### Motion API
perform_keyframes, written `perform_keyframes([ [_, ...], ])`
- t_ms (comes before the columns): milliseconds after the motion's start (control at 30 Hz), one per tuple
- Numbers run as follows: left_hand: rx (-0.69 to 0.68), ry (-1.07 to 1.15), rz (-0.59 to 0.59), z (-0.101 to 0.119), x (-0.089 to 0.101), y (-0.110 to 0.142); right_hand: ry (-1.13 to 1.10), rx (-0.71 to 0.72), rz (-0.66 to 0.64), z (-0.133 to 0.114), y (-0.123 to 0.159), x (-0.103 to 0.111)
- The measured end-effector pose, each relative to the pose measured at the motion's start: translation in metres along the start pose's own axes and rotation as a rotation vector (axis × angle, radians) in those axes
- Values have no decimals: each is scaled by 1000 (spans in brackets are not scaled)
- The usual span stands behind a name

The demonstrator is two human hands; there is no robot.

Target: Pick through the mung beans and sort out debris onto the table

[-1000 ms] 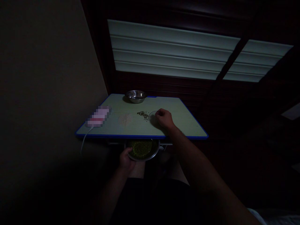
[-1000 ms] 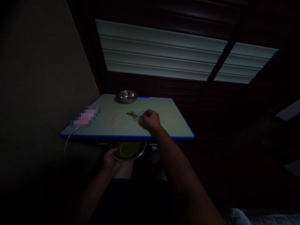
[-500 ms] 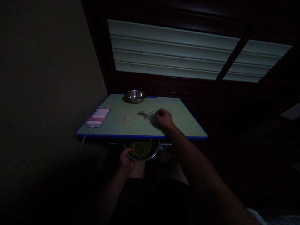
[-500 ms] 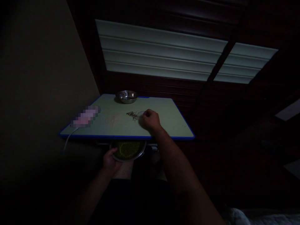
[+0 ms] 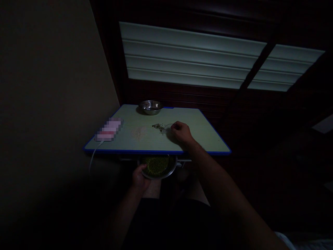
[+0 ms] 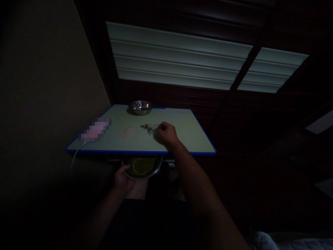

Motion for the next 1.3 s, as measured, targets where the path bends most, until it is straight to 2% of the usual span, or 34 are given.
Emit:
perform_keyframes([
  [167, 10, 4, 9, -1, 1, 0, -48, -8, -51, 1, 0, -5],
  [433, -23, 7, 20, 1, 1, -1, -20, -14, 10, -3, 1, 3],
  [633, -15, -21, 24, 1, 2, -1, -52, -6, -52, -3, 1, -4],
  [1167, 16, 24, -19, -2, 5, -5, 24, -8, 2, -2, 1, 1],
  [1300, 12, 10, -14, -2, 5, -5, -16, 10, -59, -2, 2, -6],
])
Point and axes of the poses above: each hand's wrist, its own y-axis away from the middle knuckle, its own x-axis out of the back of the hand, z = x × y, the point moved 8 cm from there along -y, towards the middle knuckle, and after that the axes turned 11 degrees about y, right-handed, at the moved point
